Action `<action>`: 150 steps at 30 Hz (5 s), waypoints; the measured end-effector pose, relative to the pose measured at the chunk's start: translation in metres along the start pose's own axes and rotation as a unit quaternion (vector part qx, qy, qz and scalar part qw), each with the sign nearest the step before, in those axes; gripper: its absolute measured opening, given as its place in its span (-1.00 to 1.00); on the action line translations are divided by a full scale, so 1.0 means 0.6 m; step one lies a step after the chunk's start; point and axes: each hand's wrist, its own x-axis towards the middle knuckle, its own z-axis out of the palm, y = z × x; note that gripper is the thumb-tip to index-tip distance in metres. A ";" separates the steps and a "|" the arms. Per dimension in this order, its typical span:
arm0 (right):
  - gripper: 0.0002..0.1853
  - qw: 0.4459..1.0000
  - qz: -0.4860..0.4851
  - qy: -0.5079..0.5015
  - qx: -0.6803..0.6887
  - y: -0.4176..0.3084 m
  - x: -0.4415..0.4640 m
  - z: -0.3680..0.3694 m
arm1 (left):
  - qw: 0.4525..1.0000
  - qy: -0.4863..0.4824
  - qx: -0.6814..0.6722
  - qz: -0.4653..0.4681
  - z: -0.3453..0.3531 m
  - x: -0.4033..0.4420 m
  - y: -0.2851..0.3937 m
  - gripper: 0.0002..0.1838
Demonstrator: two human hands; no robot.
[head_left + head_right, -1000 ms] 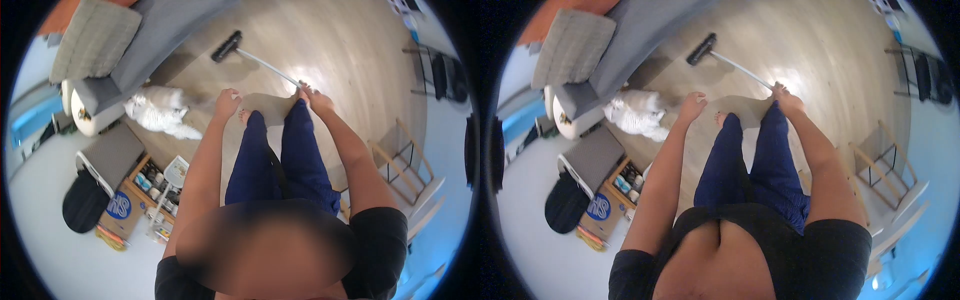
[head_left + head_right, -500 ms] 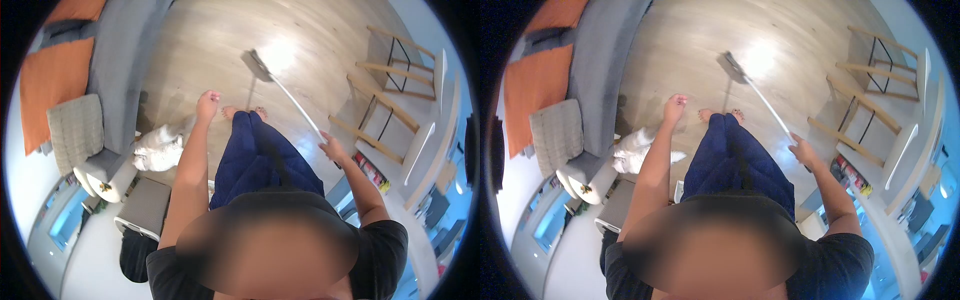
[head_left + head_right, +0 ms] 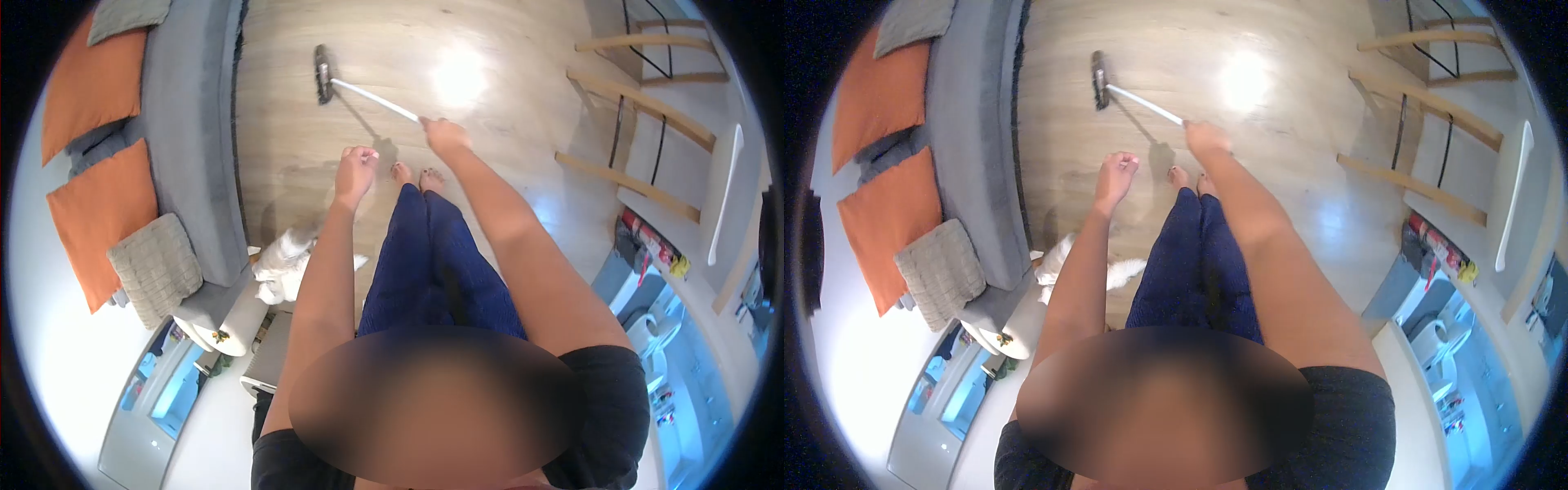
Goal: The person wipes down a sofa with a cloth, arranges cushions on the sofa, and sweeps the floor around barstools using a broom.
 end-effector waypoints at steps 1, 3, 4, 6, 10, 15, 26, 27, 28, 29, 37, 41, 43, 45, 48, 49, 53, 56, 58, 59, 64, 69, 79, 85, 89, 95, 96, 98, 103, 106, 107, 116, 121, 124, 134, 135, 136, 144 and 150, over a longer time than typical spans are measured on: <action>-0.62 0.999 0.036 0.002 0.014 0.043 -0.025 0.001 | 1.000 -0.010 0.000 0.007 0.005 0.000 0.004 -0.73; -0.63 0.995 0.101 0.008 0.015 0.151 -0.094 0.044 | 0.999 -0.014 0.016 0.044 0.021 0.002 -0.013 -0.73; -0.62 0.993 0.116 0.002 0.025 0.209 -0.138 0.073 | 0.998 -0.022 0.017 0.049 0.027 0.004 -0.018 -0.73; -0.61 0.986 0.168 0.000 0.024 0.300 -0.267 0.130 | 0.997 -0.034 0.029 0.059 0.037 0.014 -0.027 -0.72; -0.57 0.960 0.279 -0.029 0.023 0.404 -0.512 0.240 | 0.994 -0.099 0.025 0.028 0.044 0.053 -0.018 -0.72; -0.58 0.944 0.323 0.000 0.065 0.341 -0.576 0.181 | 0.989 -0.137 0.003 0.048 0.011 0.110 0.021 -0.78; -0.60 0.998 0.028 0.007 0.051 -0.142 -0.024 -0.139 | 0.987 -0.100 0.112 0.048 -0.210 0.305 0.039 -0.84; -0.57 0.999 0.025 -0.030 0.036 -0.193 0.051 -0.145 | 0.986 -0.095 0.121 0.066 -0.237 0.328 0.041 -0.85; -0.58 1.000 0.017 -0.020 0.013 -0.245 0.115 -0.146 | 0.985 -0.097 0.128 0.071 -0.258 0.348 0.034 -0.85; -0.58 0.999 0.005 -0.033 0.001 -0.301 0.160 -0.170 | 0.985 -0.101 0.116 0.080 -0.283 0.365 0.019 -0.84; -0.59 0.980 0.157 -0.011 0.119 -0.322 0.301 -0.219 | 0.975 -0.168 0.138 0.055 -0.394 0.520 -0.093 -0.78; -0.56 0.954 0.234 0.061 0.175 -0.161 0.136 -0.170 | 0.963 -0.200 0.147 0.104 -0.384 0.526 -0.036 -0.75; -0.56 0.928 0.319 0.033 0.189 -0.095 0.033 -0.118 | 0.957 -0.210 0.159 0.122 -0.358 0.529 0.000 -0.76; -0.57 0.902 0.379 0.030 0.204 -0.051 -0.079 -0.063 | 0.948 -0.240 0.153 0.144 -0.320 0.545 0.029 -0.76; -0.57 0.885 0.426 0.013 0.186 -0.017 -0.188 -0.018 | 0.932 -0.268 0.149 0.192 -0.283 0.542 0.113 -0.77; -0.58 0.867 0.464 0.004 0.180 -0.015 -0.212 -0.030 | 0.924 -0.270 0.150 0.223 -0.276 0.537 0.152 -0.78; -0.62 0.855 0.494 0.048 0.150 -0.010 -0.224 -0.070 | 0.914 -0.252 0.168 0.270 -0.244 0.530 0.263 -0.82; -0.59 0.887 0.445 0.018 0.125 -0.048 -0.218 -0.173 | 0.859 -0.002 0.213 0.466 -0.244 0.537 0.320 -0.83; -0.59 0.906 0.380 0.061 0.177 -0.069 -0.182 -0.229 | 0.908 -0.130 0.118 0.381 -0.235 0.573 0.345 -0.85; -0.59 0.921 0.341 0.064 0.179 -0.078 -0.150 -0.256 | 0.907 -0.132 0.122 0.382 -0.237 0.578 0.369 -0.85; -0.62 0.969 0.171 0.055 0.169 -0.107 0.160 -0.385 | 0.907 -0.112 0.225 0.337 -0.245 0.606 0.476 -0.82; -0.65 0.987 0.087 0.057 0.120 -0.101 0.378 -0.495 | 0.845 -0.077 0.315 0.425 -0.230 0.658 0.508 -0.77; -0.61 0.885 0.329 0.147 0.294 0.238 0.264 -0.486 | 0.886 -0.096 0.304 0.335 -0.156 0.705 0.570 -0.78; -0.59 0.795 0.480 0.099 0.356 0.282 0.023 -0.321 | 0.850 -0.143 0.267 0.430 -0.082 0.744 0.640 -0.78; -0.60 0.764 0.543 0.032 0.347 0.217 -0.103 -0.291 | 0.846 -0.160 0.258 0.438 -0.066 0.751 0.737 -0.76; -0.60 0.783 0.550 0.053 0.285 0.158 -0.091 -0.424 | 0.834 -0.188 0.266 0.446 -0.054 0.817 0.869 -0.78; -0.60 0.806 0.530 0.048 0.259 0.152 -0.077 -0.466 | 0.823 -0.190 0.268 0.464 -0.055 0.835 0.892 -0.77; -0.59 0.835 0.487 0.065 0.249 0.126 -0.028 -0.568 | 0.817 -0.186 0.268 0.476 -0.058 0.877 0.924 -0.77; -0.52 0.929 0.280 0.151 0.191 0.092 0.254 -0.767 | 0.828 -0.270 0.260 0.417 -0.109 0.981 0.983 -0.75; -0.59 0.951 0.212 0.135 0.182 0.055 0.464 -0.869 | 0.812 -0.311 0.274 0.410 -0.158 1.030 0.982 -0.77; -0.63 0.952 0.206 0.119 0.190 0.041 0.542 -0.884 | 0.809 -0.293 0.252 0.443 -0.162 1.057 0.964 -0.80; -0.59 0.903 0.284 0.091 0.308 0.126 0.633 -0.978 | 0.867 -0.322 0.159 0.345 -0.212 1.209 0.856 -0.84; -0.58 0.830 0.398 0.143 0.363 0.205 0.426 -0.781 | 0.849 -0.375 0.187 0.321 -0.164 1.232 0.855 -0.80; -0.62 0.781 0.497 0.099 0.366 0.181 0.245 -0.707 | 0.819 -0.416 0.193 0.345 -0.137 1.216 0.898 -0.81; -0.53 0.754 0.562 0.035 0.338 0.146 0.147 -0.726 | 0.784 -0.468 0.163 0.374 -0.046 1.140 1.020 -0.80; -0.51 0.769 0.534 0.048 0.347 0.148 0.169 -0.755 | 0.774 -0.474 0.146 0.393 -0.039 1.138 1.024 -0.79; -0.54 0.785 0.501 0.080 0.356 0.155 0.200 -0.786 | 0.774 -0.471 0.149 0.397 -0.032 1.136 1.032 -0.79; -0.69 0.852 0.324 0.223 0.344 0.325 0.606 -1.043 | 0.774 -0.448 0.300 0.333 -0.002 1.154 1.097 -0.74; -0.69 0.849 0.338 0.161 0.373 0.501 0.612 -1.111 | 0.794 -0.453 0.300 0.275 0.038 1.177 1.108 -0.73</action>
